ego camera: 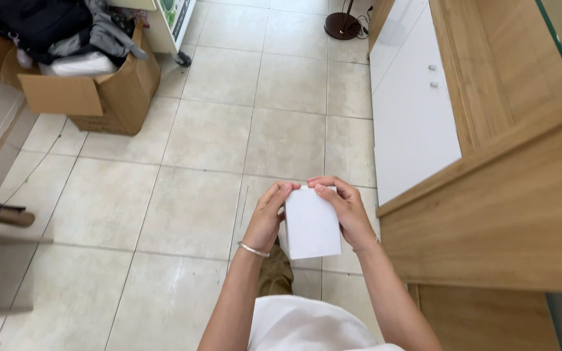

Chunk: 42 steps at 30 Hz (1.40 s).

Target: The recorder packages small white boxes with adhesive tape and moves them to a collection point.

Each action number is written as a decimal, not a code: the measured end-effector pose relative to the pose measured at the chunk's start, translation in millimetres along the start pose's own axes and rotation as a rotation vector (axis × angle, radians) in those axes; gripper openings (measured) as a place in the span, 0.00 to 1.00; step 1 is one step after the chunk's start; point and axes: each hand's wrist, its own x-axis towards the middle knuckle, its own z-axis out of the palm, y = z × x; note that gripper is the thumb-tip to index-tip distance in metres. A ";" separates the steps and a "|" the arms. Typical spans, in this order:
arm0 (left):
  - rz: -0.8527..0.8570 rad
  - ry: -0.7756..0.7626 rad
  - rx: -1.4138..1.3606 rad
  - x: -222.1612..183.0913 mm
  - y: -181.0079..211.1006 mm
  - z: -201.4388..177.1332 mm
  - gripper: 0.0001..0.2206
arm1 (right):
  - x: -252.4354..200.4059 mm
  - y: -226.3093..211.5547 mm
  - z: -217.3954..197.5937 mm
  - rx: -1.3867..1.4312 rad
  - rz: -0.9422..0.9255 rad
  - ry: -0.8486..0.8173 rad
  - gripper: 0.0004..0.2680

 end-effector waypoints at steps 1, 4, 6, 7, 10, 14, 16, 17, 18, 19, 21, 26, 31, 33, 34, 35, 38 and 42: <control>0.003 -0.006 0.004 32.2 12.0 -2.6 0.13 | 31.7 -4.1 -1.5 0.001 -0.007 0.003 0.07; 0.005 0.016 0.056 116.5 46.7 -3.2 0.13 | 114.7 -26.0 -6.8 -0.037 -0.015 0.026 0.07; 0.059 -0.042 0.034 166.6 74.8 -6.6 0.14 | 164.0 -48.6 -2.4 -0.033 0.004 0.076 0.07; 0.053 -0.044 0.041 191.6 84.2 -8.9 0.14 | 190.1 -46.2 -7.6 -0.026 0.006 0.081 0.07; 0.081 -0.054 0.116 258.3 101.4 -16.4 0.14 | 256.9 -34.8 -22.8 0.041 -0.015 0.099 0.07; 0.076 -0.090 0.148 348.4 126.7 -23.4 0.16 | 353.1 -31.6 -41.0 0.084 -0.004 0.129 0.06; 0.075 -0.090 0.157 393.0 138.2 -25.9 0.17 | 403.2 -31.6 -52.1 0.086 0.016 0.144 0.06; 0.070 -0.115 0.191 419.1 145.0 -27.2 0.15 | 431.8 -33.8 -58.5 0.098 0.018 0.147 0.06; 0.065 -0.139 0.226 445.4 151.8 -28.1 0.15 | 460.6 -36.2 -65.2 0.109 0.021 0.150 0.06; 0.071 -0.134 0.223 474.0 161.0 -28.4 0.15 | 490.7 -35.2 -72.9 0.106 0.020 0.143 0.06; 0.160 -0.128 0.211 531.4 180.3 -27.5 0.14 | 551.7 -35.0 -89.1 0.069 -0.032 0.102 0.05; 0.188 -0.037 0.070 671.2 222.3 -24.7 0.10 | 695.5 -64.3 -109.5 0.069 -0.054 0.031 0.05; 0.219 0.062 0.071 788.5 254.3 -36.4 0.09 | 821.3 -77.6 -117.3 0.061 0.005 0.032 0.06; 0.194 0.093 0.102 834.3 264.1 -48.2 0.09 | 869.2 -73.6 -121.3 0.055 -0.003 -0.025 0.06; 0.192 0.094 0.100 859.2 269.8 -53.6 0.09 | 896.6 -71.5 -122.7 0.054 -0.001 -0.025 0.06; 0.182 0.114 0.097 883.8 275.0 -59.1 0.10 | 923.1 -68.8 -124.2 0.041 0.005 -0.029 0.06; 0.171 0.125 0.089 963.2 289.6 -83.0 0.10 | 1005.1 -64.5 -125.0 0.018 0.024 -0.032 0.07; 0.169 0.102 0.113 1072.5 344.4 -108.6 0.11 | 1126.8 -71.4 -121.9 0.038 0.034 -0.036 0.07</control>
